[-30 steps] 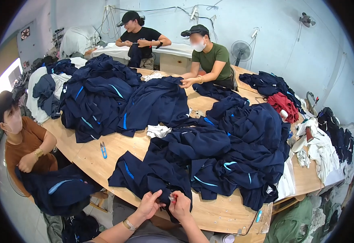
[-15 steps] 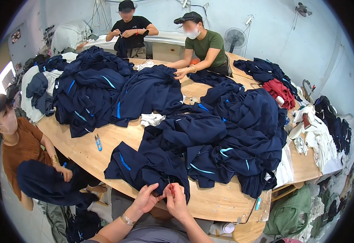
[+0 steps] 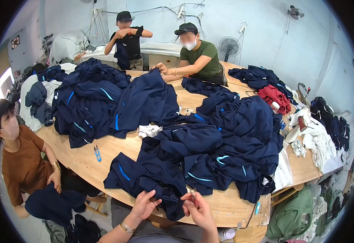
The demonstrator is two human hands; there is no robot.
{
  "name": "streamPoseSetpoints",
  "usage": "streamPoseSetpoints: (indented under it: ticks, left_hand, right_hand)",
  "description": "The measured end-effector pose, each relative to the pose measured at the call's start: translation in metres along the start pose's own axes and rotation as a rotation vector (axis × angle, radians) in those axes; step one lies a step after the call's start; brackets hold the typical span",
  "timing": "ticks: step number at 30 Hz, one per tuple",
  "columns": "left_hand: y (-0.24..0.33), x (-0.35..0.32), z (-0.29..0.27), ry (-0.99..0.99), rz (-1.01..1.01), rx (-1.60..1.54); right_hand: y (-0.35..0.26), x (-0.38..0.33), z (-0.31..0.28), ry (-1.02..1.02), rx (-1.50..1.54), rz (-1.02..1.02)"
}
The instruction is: Trimming excess threads and loose ends from blue athletic garments using thread snips in a workshop setting.
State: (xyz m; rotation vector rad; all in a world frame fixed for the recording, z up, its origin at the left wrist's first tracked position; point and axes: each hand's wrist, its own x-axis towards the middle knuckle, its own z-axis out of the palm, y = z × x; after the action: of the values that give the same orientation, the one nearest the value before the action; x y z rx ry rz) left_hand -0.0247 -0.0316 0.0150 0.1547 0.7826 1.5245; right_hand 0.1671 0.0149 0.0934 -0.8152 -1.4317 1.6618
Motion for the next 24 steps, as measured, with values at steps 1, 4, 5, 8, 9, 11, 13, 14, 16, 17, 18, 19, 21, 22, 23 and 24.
streamPoseSetpoints:
  ticks: [1, 4, 5, 8, 9, 11, 13, 14, 16, 17, 18, 19, 21, 22, 23, 24]
  left_hand:
    - [0.0, 0.0, -0.001, -0.021, 0.026, 0.012]
    - [-0.002, 0.0, -0.002, -0.049, 0.08, 0.062]
    - [-0.003, 0.0, -0.002, -0.055, 0.111, 0.099]
    - [-0.005, -0.002, -0.004, -0.013, 0.087, 0.083]
    - [-0.006, -0.002, -0.006, -0.016, 0.074, 0.088]
    - [-0.008, -0.003, -0.012, 0.009, 0.1, 0.071]
    - [-0.008, -0.006, -0.011, 0.014, 0.101, 0.062]
    - [-0.007, -0.007, -0.01, 0.023, 0.112, 0.05]
    - [-0.008, -0.009, -0.011, 0.016, 0.098, 0.093]
    - [-0.008, -0.008, -0.012, 0.005, 0.099, 0.089]
    - [-0.008, -0.006, -0.012, -0.011, 0.096, 0.089]
    - [-0.007, -0.007, -0.008, 0.016, 0.078, 0.109]
    - [-0.009, -0.007, -0.01, 0.024, 0.055, 0.095]
    - [-0.01, -0.005, -0.013, 0.048, 0.056, 0.069]
    - [-0.011, -0.003, -0.018, 0.054, 0.062, 0.076]
    - [-0.011, -0.004, -0.017, 0.06, 0.073, 0.082]
  right_hand:
    - [-0.003, -0.002, -0.004, 0.023, -0.008, -0.022]
    - [-0.005, -0.009, -0.018, 0.069, 0.056, -0.081]
    - [-0.006, -0.011, -0.022, 0.065, 0.169, -0.099]
    - [-0.009, -0.011, -0.031, 0.054, 0.38, -0.129]
    - [-0.01, -0.007, -0.032, 0.13, 0.284, -0.121]
    - [0.0, 0.007, -0.035, 0.279, 0.081, -0.092]
    - [0.021, 0.017, -0.043, 0.337, -0.202, -0.183]
    - [0.027, 0.02, -0.047, 0.379, -0.486, -0.271]
    - [0.029, 0.016, -0.044, 0.348, -0.429, -0.298]
    - [0.026, 0.015, -0.04, 0.294, -0.198, -0.215]
    - [0.025, 0.013, -0.036, 0.245, 0.035, -0.138]
    - [0.028, 0.011, -0.035, 0.233, 0.021, -0.128]
    - [0.027, 0.009, -0.029, 0.221, 0.006, -0.065]
    - [0.027, 0.01, -0.028, 0.225, 0.03, -0.038]
    - [0.027, 0.013, -0.031, 0.247, 0.149, 0.015]
    - [0.028, 0.017, -0.042, 0.327, 0.102, 0.017]
